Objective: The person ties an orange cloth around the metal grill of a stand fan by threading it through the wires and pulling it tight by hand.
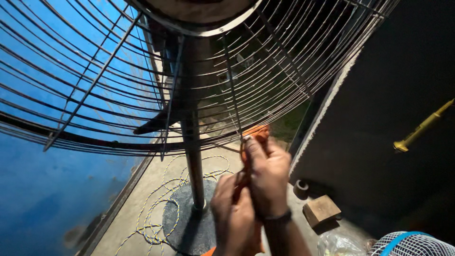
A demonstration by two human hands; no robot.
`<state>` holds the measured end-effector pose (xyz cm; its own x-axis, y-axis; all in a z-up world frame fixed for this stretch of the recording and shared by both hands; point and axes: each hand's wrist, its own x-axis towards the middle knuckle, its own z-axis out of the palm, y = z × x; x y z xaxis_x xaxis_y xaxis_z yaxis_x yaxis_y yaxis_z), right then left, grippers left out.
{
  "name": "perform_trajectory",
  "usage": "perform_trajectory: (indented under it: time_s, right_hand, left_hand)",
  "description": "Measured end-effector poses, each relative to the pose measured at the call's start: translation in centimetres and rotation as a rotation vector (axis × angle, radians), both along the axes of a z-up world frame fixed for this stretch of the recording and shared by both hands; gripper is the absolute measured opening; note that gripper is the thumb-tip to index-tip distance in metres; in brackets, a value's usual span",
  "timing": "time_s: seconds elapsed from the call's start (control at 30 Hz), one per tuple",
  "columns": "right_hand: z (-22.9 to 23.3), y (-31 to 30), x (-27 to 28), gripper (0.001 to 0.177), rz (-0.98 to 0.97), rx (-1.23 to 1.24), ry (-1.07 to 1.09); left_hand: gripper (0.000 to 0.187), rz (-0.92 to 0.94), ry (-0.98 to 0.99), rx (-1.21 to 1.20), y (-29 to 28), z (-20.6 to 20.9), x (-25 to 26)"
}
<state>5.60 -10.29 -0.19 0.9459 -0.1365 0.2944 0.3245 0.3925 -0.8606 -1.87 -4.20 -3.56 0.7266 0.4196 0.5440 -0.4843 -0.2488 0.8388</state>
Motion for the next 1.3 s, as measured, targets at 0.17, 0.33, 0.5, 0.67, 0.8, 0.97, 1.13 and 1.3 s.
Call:
perform_trajectory:
  time_s: [0.17, 0.33, 0.5, 0.67, 0.8, 0.97, 1.13, 1.3]
  right_hand:
    - [-0.9, -3.1, 0.7, 0.020, 0.087, -0.060, -0.123]
    - [3.7, -7.5, 2.4, 0.026, 0.064, 0.276, -0.048]
    - [4.1, -6.6, 2.8, 0.023, 0.063, 0.334, 0.080]
    - [-2.7, -1.1, 2.0, 0.020, 0.015, 0.121, -0.070]
    - [-4.4, -0.7, 1.4, 0.020, 0.066, 0.250, 0.046]
    - [-0.9, -3.7, 3.9, 0.024, -0.129, 0.245, -0.019]
    - [1.8, -5.2, 5.1, 0.024, 0.155, 0.234, -0.077]
    - [2.3, -2.3, 5.1, 0.024, -0.027, 0.134, -0.101]
  left_hand:
    - [0.020, 0.083, 0.028, 0.011, -1.9, -0.2, 0.0]
    - [0.026, -0.074, -0.201, 0.158, -5.4, 4.5, 2.6]
    - [0.028, -0.180, -0.080, 0.023, -3.9, 5.1, 2.7]
    - [0.022, 0.056, 0.108, 0.029, -0.6, 0.9, 0.4]
    - [0.022, -0.008, 0.145, 0.049, 0.7, -0.4, -1.4]
    - [0.028, -0.081, -0.027, 0.108, -1.5, 1.6, 2.4]
    - [0.022, -0.082, -0.144, 0.108, -1.6, 4.2, 3.7]
    - [0.023, -0.127, -0.134, 0.044, 0.9, 3.9, 4.3]
